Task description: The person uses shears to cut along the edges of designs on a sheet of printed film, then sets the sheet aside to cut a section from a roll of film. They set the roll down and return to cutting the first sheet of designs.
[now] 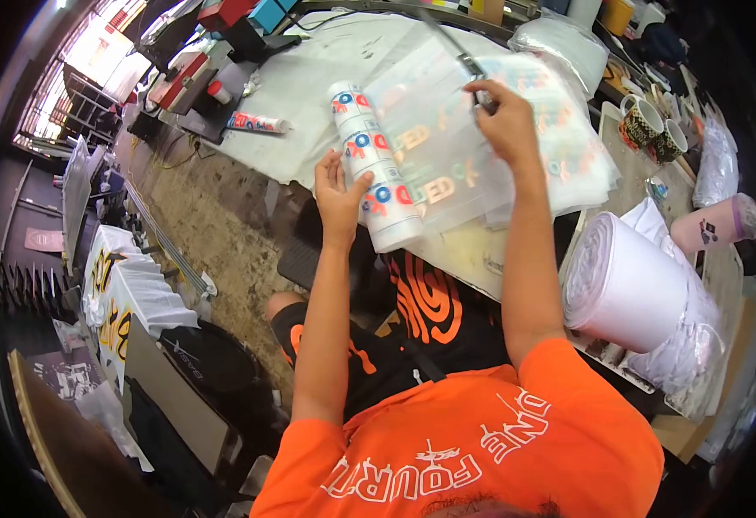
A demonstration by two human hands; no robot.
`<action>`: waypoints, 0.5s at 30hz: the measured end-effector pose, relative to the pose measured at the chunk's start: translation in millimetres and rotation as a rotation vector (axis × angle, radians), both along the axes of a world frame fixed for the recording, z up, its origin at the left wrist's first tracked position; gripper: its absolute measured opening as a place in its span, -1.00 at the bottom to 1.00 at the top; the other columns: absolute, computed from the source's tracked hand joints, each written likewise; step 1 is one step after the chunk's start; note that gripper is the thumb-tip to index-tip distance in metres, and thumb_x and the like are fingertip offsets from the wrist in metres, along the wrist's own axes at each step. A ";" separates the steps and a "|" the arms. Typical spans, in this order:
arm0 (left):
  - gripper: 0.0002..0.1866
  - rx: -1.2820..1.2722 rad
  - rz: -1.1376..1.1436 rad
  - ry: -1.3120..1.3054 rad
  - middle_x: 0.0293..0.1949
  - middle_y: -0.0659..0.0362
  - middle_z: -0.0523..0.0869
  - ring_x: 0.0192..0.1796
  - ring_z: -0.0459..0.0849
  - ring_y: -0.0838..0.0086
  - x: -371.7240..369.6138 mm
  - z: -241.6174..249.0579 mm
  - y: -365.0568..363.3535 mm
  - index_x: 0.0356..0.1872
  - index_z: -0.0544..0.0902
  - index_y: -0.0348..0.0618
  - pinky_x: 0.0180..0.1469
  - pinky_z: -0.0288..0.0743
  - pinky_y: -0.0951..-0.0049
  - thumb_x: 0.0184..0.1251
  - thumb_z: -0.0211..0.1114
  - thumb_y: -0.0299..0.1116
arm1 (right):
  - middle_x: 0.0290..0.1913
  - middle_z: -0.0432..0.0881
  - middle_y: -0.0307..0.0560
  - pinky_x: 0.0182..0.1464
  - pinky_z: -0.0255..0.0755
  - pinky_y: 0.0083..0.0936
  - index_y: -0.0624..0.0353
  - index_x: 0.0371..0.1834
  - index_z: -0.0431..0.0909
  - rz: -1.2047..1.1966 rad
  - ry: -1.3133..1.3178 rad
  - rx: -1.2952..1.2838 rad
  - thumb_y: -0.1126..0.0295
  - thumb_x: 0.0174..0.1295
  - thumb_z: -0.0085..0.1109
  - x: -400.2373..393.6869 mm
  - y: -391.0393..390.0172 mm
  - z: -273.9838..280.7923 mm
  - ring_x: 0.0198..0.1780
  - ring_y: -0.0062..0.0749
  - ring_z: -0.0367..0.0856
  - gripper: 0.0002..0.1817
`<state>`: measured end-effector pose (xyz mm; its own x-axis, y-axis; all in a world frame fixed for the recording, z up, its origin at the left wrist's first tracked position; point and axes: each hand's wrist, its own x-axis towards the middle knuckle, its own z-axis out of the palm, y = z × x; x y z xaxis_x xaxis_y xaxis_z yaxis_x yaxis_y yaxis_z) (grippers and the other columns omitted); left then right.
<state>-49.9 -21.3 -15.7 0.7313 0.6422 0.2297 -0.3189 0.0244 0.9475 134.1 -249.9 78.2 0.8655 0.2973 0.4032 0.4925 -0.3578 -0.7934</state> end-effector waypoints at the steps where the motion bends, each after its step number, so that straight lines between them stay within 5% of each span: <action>1: -0.28 0.019 -0.031 -0.015 0.50 -0.06 0.37 0.66 0.21 0.10 -1.6 -0.5 2.3 0.44 0.37 -0.32 0.74 -0.03 0.16 0.24 0.43 -0.71 | -0.29 0.77 0.07 -0.17 0.58 -0.33 -0.05 0.05 0.82 -0.024 0.019 -0.028 0.59 0.18 0.25 -2.3 -9.7 13.1 -0.34 -0.17 0.71 -0.60; 6: -0.43 -0.073 -0.035 -0.045 0.50 -0.04 0.41 0.66 0.21 0.14 -4.1 5.4 7.2 0.50 0.36 -0.33 0.63 0.21 0.18 0.49 0.16 -0.68 | -0.29 0.72 -0.03 -0.19 0.53 -0.43 -0.04 0.07 0.82 -0.321 -0.199 -0.026 0.57 0.25 0.33 -9.2 -42.8 53.0 -0.37 -0.37 0.63 -0.65; 8: -0.50 -0.203 -0.079 -0.110 0.48 -0.07 0.44 0.55 0.39 0.20 -3.2 3.2 10.7 0.48 0.39 -0.33 0.55 0.32 0.19 0.56 0.15 -0.61 | -0.29 0.74 -0.15 -0.19 0.52 -0.54 0.00 0.08 0.82 -0.288 -0.302 0.196 0.65 0.31 0.26 -19.2 -50.2 55.7 -0.34 -0.52 0.63 -0.63; 9: -0.38 -0.322 -0.131 -0.088 0.47 -0.14 0.44 0.51 0.43 0.21 -2.3 8.9 9.6 0.49 0.36 -0.38 0.60 0.27 0.22 0.43 0.32 -0.63 | -0.29 0.74 -0.15 -0.19 0.52 -0.54 0.00 0.08 0.82 -0.285 -0.301 0.184 0.65 0.31 0.26 -31.9 -51.7 57.1 -0.34 -0.52 0.63 -0.63; 11: -0.34 -0.215 -0.114 -0.034 0.44 -0.14 0.46 0.48 0.47 0.22 -2.7 17.6 -1.2 0.48 0.36 -0.38 0.55 0.35 0.24 0.40 0.41 -0.60 | -0.26 0.73 -0.29 -0.20 0.49 -0.64 0.05 0.18 0.79 0.111 -0.064 0.457 0.72 0.35 0.17 -75.3 -50.5 65.7 -0.29 -0.66 0.60 -0.56; 13: -0.19 -0.031 -0.064 0.012 0.39 -0.14 0.48 0.33 0.62 0.20 2.1 8.4 -1.4 0.46 0.35 -0.36 0.31 0.63 0.30 0.21 0.59 -0.59 | -0.32 0.55 -0.39 -0.19 0.48 -0.69 0.06 0.39 0.65 0.203 0.148 0.363 0.76 0.36 0.12 -123.4 -49.4 59.7 -0.31 -0.73 0.52 -0.44; 15: -0.19 0.007 -0.052 0.081 0.36 -0.15 0.52 0.26 0.67 0.21 -1.4 9.3 -4.0 0.47 0.36 -0.33 0.25 0.67 0.29 0.20 0.59 -0.57 | -0.38 0.44 -0.40 -0.24 0.44 -0.69 0.04 0.49 0.54 0.249 0.256 0.274 0.73 0.36 0.16 -157.4 -53.6 34.7 -0.38 -0.75 0.45 -0.37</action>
<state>-51.3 -25.3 -6.4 0.7802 0.6011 0.1728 -0.2396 0.0321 0.9703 -23.3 -303.4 112.9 0.8632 0.4214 0.2782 0.3123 -0.0125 -0.9499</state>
